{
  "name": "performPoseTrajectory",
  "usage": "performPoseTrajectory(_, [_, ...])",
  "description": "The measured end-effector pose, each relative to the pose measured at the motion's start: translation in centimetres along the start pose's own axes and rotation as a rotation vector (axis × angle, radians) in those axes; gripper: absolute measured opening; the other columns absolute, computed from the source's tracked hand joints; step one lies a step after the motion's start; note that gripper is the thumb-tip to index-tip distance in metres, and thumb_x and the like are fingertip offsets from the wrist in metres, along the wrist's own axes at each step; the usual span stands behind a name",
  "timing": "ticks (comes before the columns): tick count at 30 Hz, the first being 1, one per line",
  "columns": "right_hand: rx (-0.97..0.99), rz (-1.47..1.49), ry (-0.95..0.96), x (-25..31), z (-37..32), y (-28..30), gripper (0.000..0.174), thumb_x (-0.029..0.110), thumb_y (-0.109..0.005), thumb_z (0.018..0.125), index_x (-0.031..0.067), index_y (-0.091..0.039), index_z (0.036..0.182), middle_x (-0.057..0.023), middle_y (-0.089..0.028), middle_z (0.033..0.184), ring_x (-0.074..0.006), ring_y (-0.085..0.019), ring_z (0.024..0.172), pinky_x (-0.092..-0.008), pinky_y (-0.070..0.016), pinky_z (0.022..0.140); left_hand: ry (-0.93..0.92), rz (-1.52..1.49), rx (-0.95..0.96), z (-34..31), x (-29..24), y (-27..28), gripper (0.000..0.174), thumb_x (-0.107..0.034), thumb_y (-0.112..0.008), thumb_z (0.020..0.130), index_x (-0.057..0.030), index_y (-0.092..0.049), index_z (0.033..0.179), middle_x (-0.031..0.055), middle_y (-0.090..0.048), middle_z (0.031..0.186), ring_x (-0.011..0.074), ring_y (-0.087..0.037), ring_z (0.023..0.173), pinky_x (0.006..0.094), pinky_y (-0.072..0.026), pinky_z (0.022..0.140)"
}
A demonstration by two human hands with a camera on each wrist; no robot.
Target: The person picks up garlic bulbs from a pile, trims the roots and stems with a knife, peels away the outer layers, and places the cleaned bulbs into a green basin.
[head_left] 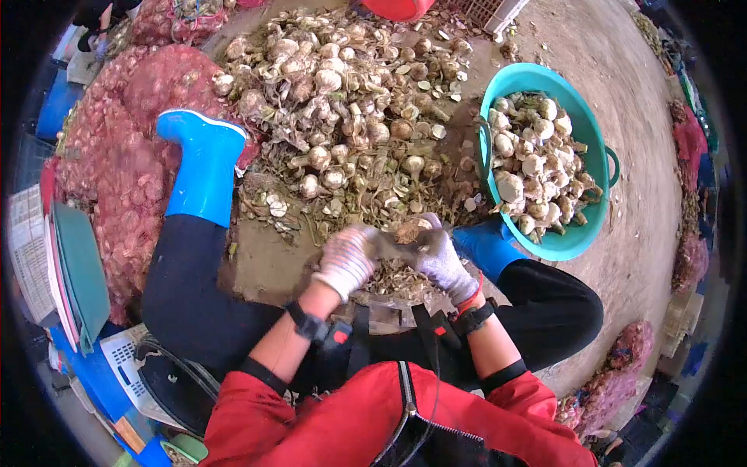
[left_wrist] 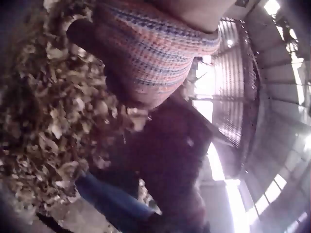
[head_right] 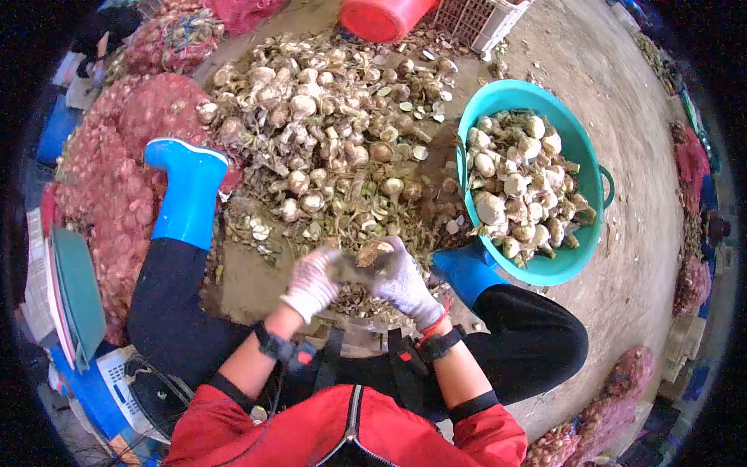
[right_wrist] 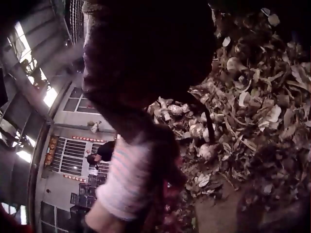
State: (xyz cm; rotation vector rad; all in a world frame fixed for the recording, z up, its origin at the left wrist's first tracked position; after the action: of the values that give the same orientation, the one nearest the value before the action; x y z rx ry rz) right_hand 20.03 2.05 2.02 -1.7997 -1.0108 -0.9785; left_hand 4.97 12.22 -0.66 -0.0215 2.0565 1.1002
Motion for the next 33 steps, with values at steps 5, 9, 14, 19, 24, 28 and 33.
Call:
performPoseTrajectory(5, [-0.028, -0.170, 0.063, 2.9, 0.3, -1.1, 0.078, 0.021, -0.074, 0.061, 0.0053, -0.034, 0.126, -0.0117, -0.045, 0.118, -0.0186, -0.043, 0.108, -0.0332, -0.0356, 0.094, 0.473, -0.759, 0.234, 1.1, 3.8, -1.8, 0.023, -0.007, -0.061, 0.071, -0.0070, -0.060, 0.094, 0.0099, -0.064, 0.083, 0.0239, -0.062, 0.073, 0.0332, -0.0498, 0.063])
performPoseTrajectory(9, [-0.100, -0.643, 0.091, -0.2, 0.8, 0.1, 0.090, 0.039, -0.068, 0.071, 0.0052, -0.018, 0.138, -0.0165, -0.017, 0.142, -0.0233, -0.022, 0.129, -0.0386, -0.0186, 0.106, 0.234, -1.048, -0.020, 0.2, -1.2, -0.2, 0.025, -0.007, -0.066, 0.067, -0.0017, -0.056, 0.089, 0.0013, -0.059, 0.082, 0.0124, -0.055, 0.077, 0.0279, -0.0469, 0.072])
performPoseTrajectory(14, [-0.088, -0.038, -0.272, -1.5, 0.7, 0.1, 0.048, 0.021, -0.060, 0.081, -0.0010, -0.045, 0.122, -0.0023, -0.060, 0.088, -0.0074, -0.053, 0.069, -0.0205, -0.0432, 0.059, -0.242, -0.339, 0.038, 0.3, -4.5, 1.5, 0.033, -0.011, -0.063, 0.064, -0.0067, -0.063, 0.097, 0.0114, -0.063, 0.091, 0.0283, -0.059, 0.085, 0.0335, -0.0472, 0.080])
performPoseTrajectory(19, [-0.171, 0.014, -0.048, 3.8, -0.5, 2.6, 0.030, 0.022, -0.058, 0.081, 0.0022, -0.057, 0.103, -0.0019, -0.059, 0.089, -0.0070, -0.054, 0.073, -0.0198, -0.0444, 0.063, 0.228, 0.174, 0.135, 2.8, 5.9, -0.7, 0.034, -0.013, -0.058, 0.066, -0.0107, -0.063, 0.100, 0.0177, -0.061, 0.099, 0.0323, -0.058, 0.092, 0.0354, -0.0469, 0.083])
performPoseTrajectory(24, [-0.334, 1.108, 0.364, 7.9, -1.2, 8.5, 0.061, 0.052, -0.042, 0.085, 0.0090, -0.040, 0.127, -0.0133, -0.043, 0.128, -0.0279, -0.044, 0.112, -0.0423, -0.0330, 0.097, 0.387, -0.092, -0.232, 10.1, 12.3, 1.5, 0.041, -0.017, -0.061, 0.068, -0.0058, -0.058, 0.107, 0.0169, -0.060, 0.106, 0.0319, -0.057, 0.097, 0.0355, -0.0453, 0.084])
performPoseTrajectory(28, [-0.456, 0.566, -0.083, 1.8, 0.9, 8.2, 0.049, 0.043, -0.046, 0.087, 0.0095, -0.044, 0.123, -0.0067, -0.053, 0.116, -0.0220, -0.052, 0.100, -0.0369, -0.0408, 0.089, 0.460, -0.056, -0.248, 12.5, 17.6, -2.0, 0.046, -0.020, -0.068, 0.066, -0.0056, -0.058, 0.109, 0.0138, -0.060, 0.108, 0.0291, -0.057, 0.098, 0.0330, -0.0439, 0.085])
performPoseTrajectory(33, [-0.265, -0.098, -0.168, -1.6, 2.9, 3.0, 0.062, 0.033, -0.056, 0.084, 0.0009, -0.031, 0.131, -0.0120, -0.052, 0.116, -0.0191, -0.049, 0.107, -0.0295, -0.0374, 0.092, 0.296, -0.753, -0.311, 7.5, 14.2, -4.2, 0.035, -0.010, -0.068, 0.068, -0.0070, -0.061, 0.102, 0.0102, -0.065, 0.093, 0.0260, -0.062, 0.083, 0.0336, -0.0484, 0.076])
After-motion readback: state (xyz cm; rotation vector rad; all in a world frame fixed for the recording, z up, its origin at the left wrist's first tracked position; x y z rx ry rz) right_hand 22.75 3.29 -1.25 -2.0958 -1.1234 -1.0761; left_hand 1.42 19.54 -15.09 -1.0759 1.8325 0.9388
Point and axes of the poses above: each hand's wrist, its own z-axis towards the middle knuckle, its own y-axis out of the back of the hand, x = y × z, the point moved 5 cm from there along z, towards the middle knuckle
